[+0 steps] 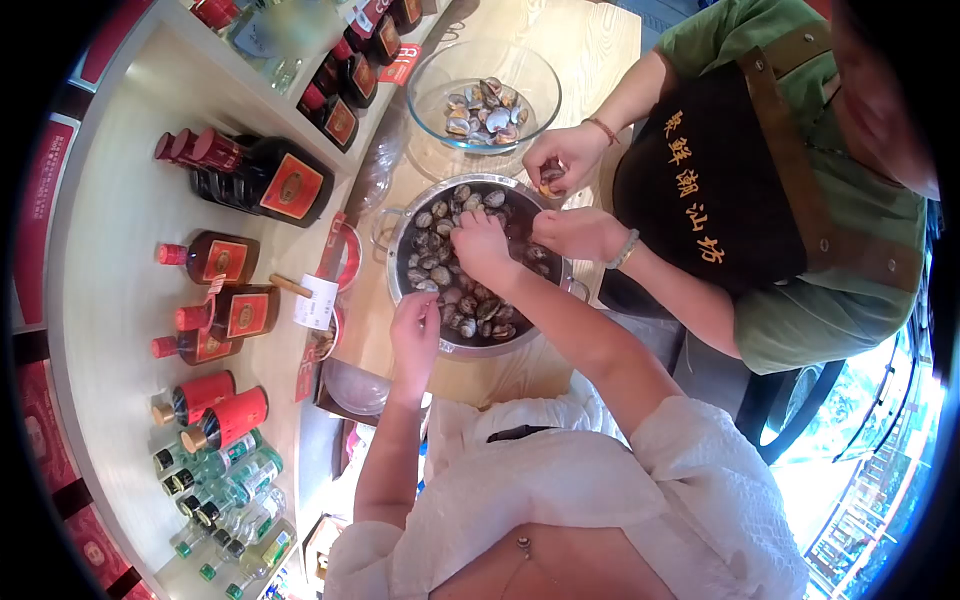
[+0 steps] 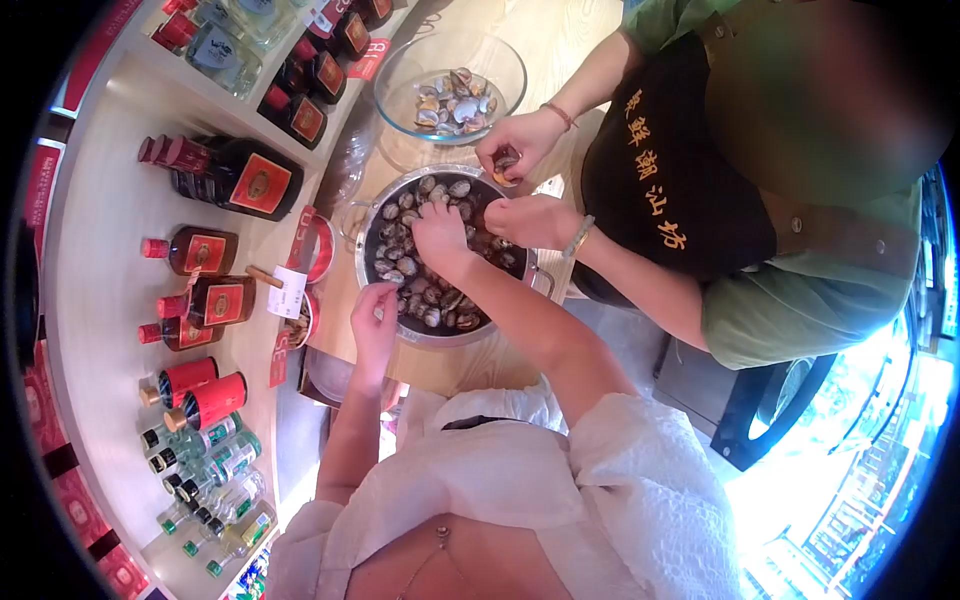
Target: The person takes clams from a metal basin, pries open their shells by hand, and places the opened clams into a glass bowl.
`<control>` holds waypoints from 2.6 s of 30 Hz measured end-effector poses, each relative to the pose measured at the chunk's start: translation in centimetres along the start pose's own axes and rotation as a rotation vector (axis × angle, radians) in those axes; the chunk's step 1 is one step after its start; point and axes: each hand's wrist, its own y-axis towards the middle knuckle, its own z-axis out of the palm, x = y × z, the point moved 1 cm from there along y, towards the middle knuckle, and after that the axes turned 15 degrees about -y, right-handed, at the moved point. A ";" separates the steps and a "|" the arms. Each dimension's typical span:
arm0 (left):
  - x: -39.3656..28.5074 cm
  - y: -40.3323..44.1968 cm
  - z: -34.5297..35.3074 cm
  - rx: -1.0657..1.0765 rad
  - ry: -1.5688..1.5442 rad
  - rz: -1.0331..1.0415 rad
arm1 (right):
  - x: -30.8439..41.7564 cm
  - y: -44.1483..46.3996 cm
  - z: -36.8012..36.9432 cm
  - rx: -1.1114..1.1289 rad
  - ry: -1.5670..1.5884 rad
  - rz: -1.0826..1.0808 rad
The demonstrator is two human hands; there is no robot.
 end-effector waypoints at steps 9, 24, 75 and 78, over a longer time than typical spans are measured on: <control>2.6 1.0 0.4 -0.040 -0.306 -0.292 | -1.0 -3.4 -3.5 -0.304 0.357 -0.077; 0.6 3.2 2.0 0.206 -1.119 -0.792 | -1.8 -8.6 -6.7 -0.313 0.372 -0.052; -2.0 22.9 6.5 0.318 -0.589 -0.577 | -3.1 -10.0 -6.3 0.015 0.415 0.244; 0.3 27.9 10.9 0.321 -0.430 -0.515 | -3.7 -9.6 -6.1 0.231 0.499 0.260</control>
